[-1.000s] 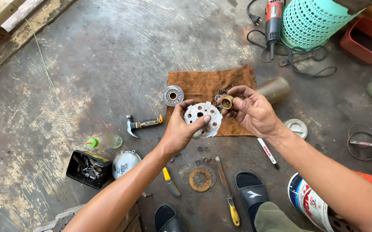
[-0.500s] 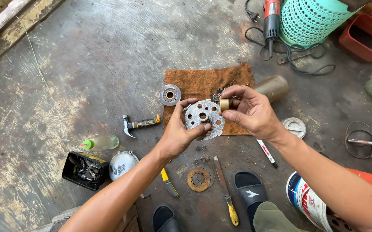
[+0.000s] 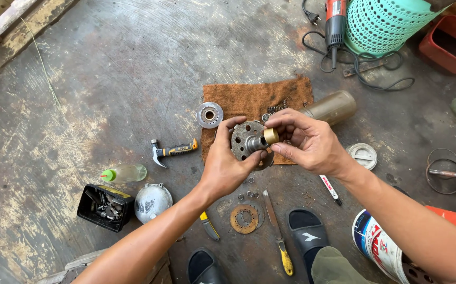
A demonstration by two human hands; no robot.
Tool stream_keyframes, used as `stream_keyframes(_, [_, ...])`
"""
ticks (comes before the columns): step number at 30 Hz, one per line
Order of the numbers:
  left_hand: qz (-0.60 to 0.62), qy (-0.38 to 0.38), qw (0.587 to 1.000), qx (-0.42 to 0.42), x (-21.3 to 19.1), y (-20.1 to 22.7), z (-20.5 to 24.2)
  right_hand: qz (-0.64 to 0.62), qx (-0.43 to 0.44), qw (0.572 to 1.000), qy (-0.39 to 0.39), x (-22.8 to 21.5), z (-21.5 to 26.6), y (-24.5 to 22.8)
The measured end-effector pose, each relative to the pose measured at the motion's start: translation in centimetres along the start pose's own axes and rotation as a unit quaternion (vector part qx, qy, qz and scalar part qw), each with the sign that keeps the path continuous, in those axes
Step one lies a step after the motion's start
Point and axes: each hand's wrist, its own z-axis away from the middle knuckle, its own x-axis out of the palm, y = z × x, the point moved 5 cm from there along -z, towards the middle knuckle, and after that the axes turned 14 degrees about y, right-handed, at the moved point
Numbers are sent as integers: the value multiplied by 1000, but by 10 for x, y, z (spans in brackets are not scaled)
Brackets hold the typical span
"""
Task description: The person assembles mechanical parts on a brown cloth on the floor. They pick up small metal rings and springs, place them into a circular metal component, and then place the assembled part into a white bucket.
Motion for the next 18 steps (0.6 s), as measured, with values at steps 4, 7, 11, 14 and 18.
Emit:
stream_keyframes(4, [-29, 9, 999, -18, -2, 15, 2, 65, -33, 997, -26, 0, 0, -4])
stream_keyframes(7, [-67, 10, 998, -12, -4, 24, 2, 98, -46, 994, -27, 1, -1, -8])
stream_keyframes(11, [-109, 4, 994, -12, -6, 31, 3, 161, -126, 978, -43, 5, -1, -12])
stream_keyframes(14, [-114, -3, 993, -14, -6, 34, 2, 170, -143, 974, -42, 5, -1, -12])
stream_keyframes(18, [-83, -7, 997, 3, -6, 34, 2, 157, -157, 974, -41, 5, -2, -14])
